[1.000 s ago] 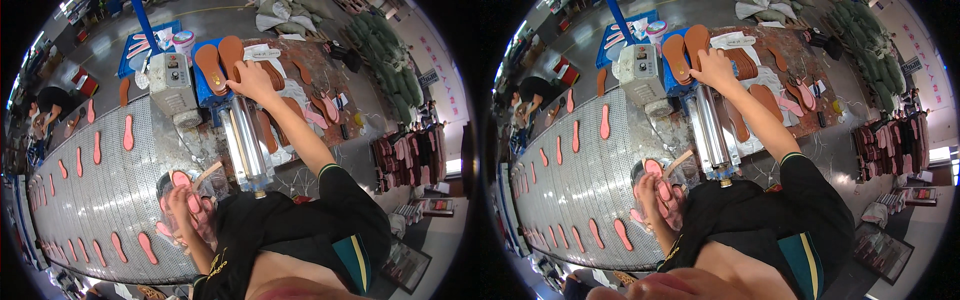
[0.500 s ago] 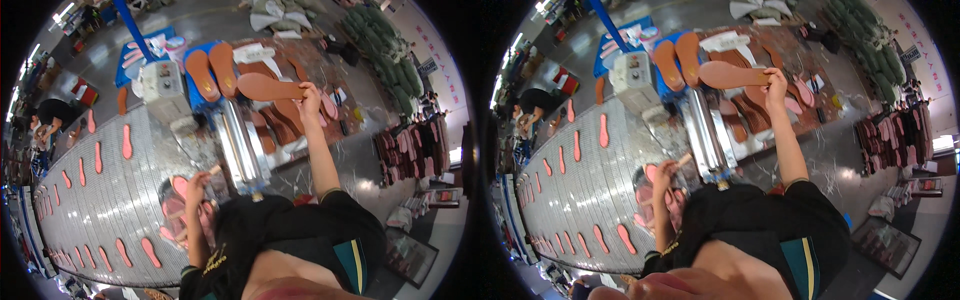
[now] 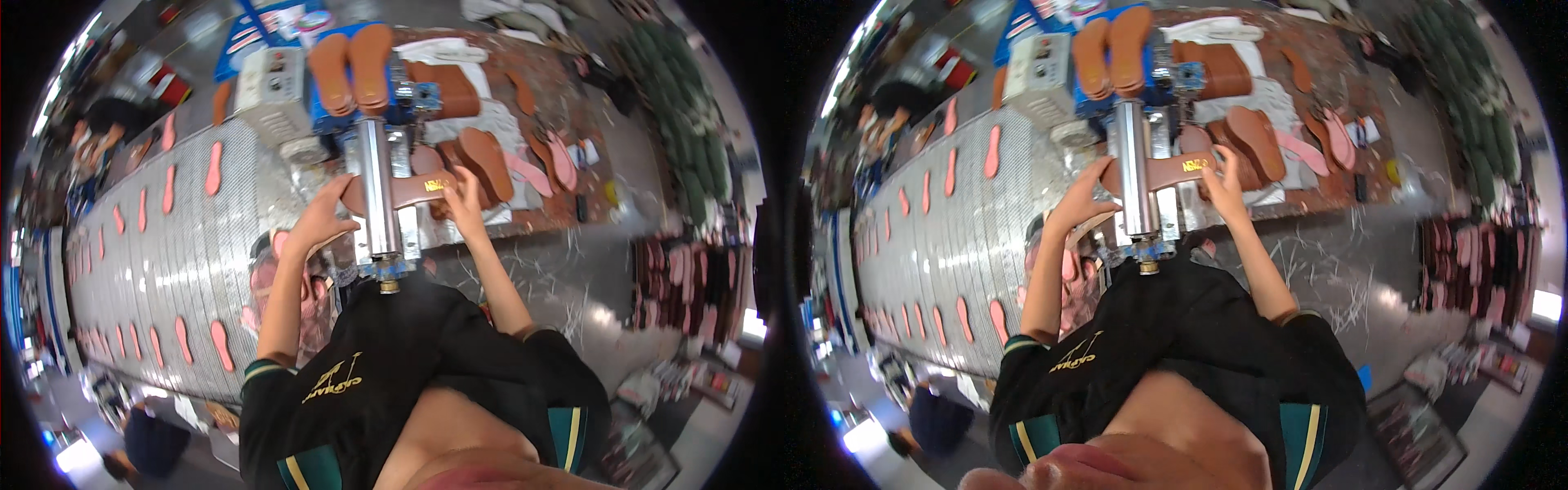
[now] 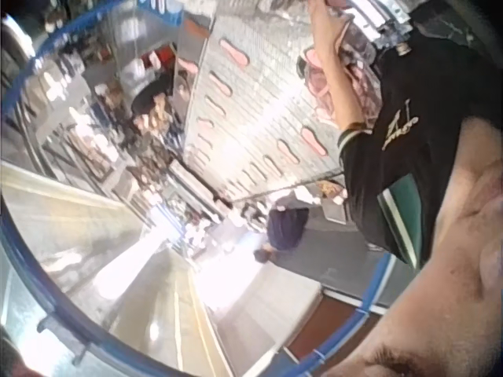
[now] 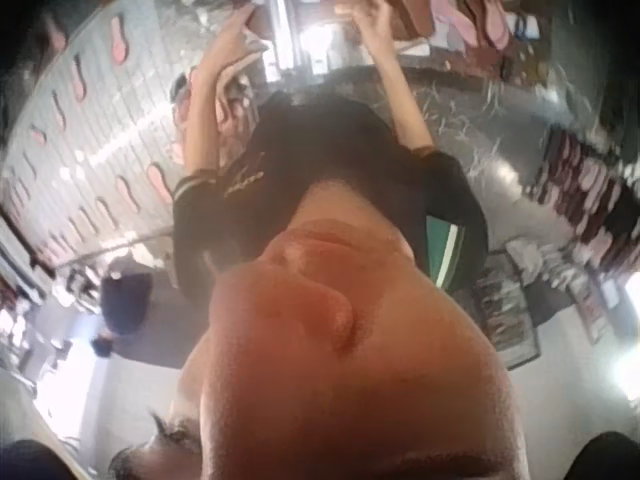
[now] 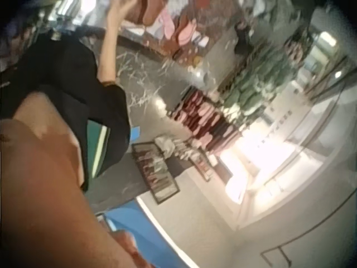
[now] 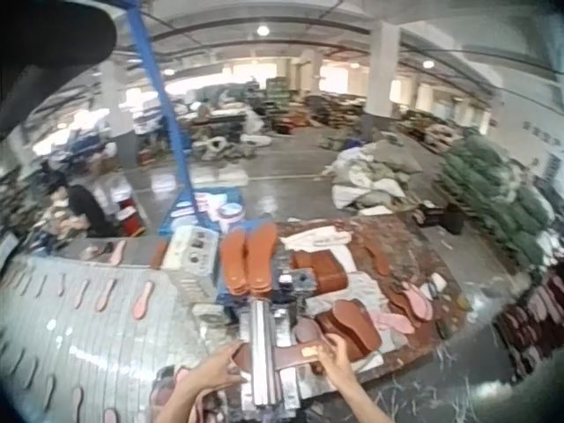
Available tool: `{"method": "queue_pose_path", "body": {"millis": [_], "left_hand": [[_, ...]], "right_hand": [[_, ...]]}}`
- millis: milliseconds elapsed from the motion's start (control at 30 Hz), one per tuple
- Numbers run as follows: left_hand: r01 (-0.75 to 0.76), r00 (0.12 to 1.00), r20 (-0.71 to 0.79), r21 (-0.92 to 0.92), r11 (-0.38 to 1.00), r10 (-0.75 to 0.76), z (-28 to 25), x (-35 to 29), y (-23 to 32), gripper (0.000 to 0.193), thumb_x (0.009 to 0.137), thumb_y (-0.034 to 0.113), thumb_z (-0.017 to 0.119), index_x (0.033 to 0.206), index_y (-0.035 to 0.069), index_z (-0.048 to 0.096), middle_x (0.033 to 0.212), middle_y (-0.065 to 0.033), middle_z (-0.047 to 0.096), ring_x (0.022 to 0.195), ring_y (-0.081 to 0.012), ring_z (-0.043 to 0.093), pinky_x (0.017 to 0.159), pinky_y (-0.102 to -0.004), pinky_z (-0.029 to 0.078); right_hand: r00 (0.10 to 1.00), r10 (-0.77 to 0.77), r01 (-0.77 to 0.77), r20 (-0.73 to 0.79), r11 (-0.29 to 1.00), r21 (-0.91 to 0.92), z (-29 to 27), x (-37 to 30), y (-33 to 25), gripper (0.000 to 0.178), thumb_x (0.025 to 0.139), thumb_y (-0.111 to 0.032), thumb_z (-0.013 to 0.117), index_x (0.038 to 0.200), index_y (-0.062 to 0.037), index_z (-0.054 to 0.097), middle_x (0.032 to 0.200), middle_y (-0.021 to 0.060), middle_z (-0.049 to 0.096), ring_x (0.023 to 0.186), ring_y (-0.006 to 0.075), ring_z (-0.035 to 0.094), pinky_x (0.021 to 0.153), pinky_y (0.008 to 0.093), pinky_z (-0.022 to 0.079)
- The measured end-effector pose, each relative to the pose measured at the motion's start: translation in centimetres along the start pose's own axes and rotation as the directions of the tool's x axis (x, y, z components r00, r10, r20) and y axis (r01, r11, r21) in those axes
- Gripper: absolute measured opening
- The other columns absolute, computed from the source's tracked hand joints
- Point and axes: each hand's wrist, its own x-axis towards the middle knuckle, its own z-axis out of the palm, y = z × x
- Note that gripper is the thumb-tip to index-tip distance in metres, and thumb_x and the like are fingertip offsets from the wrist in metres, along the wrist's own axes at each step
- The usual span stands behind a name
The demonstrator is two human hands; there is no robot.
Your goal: The worker is feeding shoe soles through a roller-based glue applicator machine and then placing them onto a mesh conveyor belt.
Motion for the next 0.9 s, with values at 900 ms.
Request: {"method": "queue_pose_path", "body": {"millis": [900], "left_hand": [[0.029, 0.632, 0.103, -0.994, -0.11, -0.768, -7.5, -22.6, -23.7, 0.045, 0.095, 0.036, 0.047, 0.13, 0.007, 0.044, 0.119, -0.0099, 0.057, 0.101, -0.0232, 0.058, 0.086, -0.0352, 0.047]], "right_hand": [[0.289, 0.953, -0.871, 0.093, 0.302, -0.387, -8.5, -19.0, 16.1, 0.018, 0.089, -0.02, 0.05, 0.098, -0.0064, 0.057, 0.075, 0.0072, 0.06, 0.055, 0.0154, 0.054, 0.042, 0.0291, 0.041]]}}
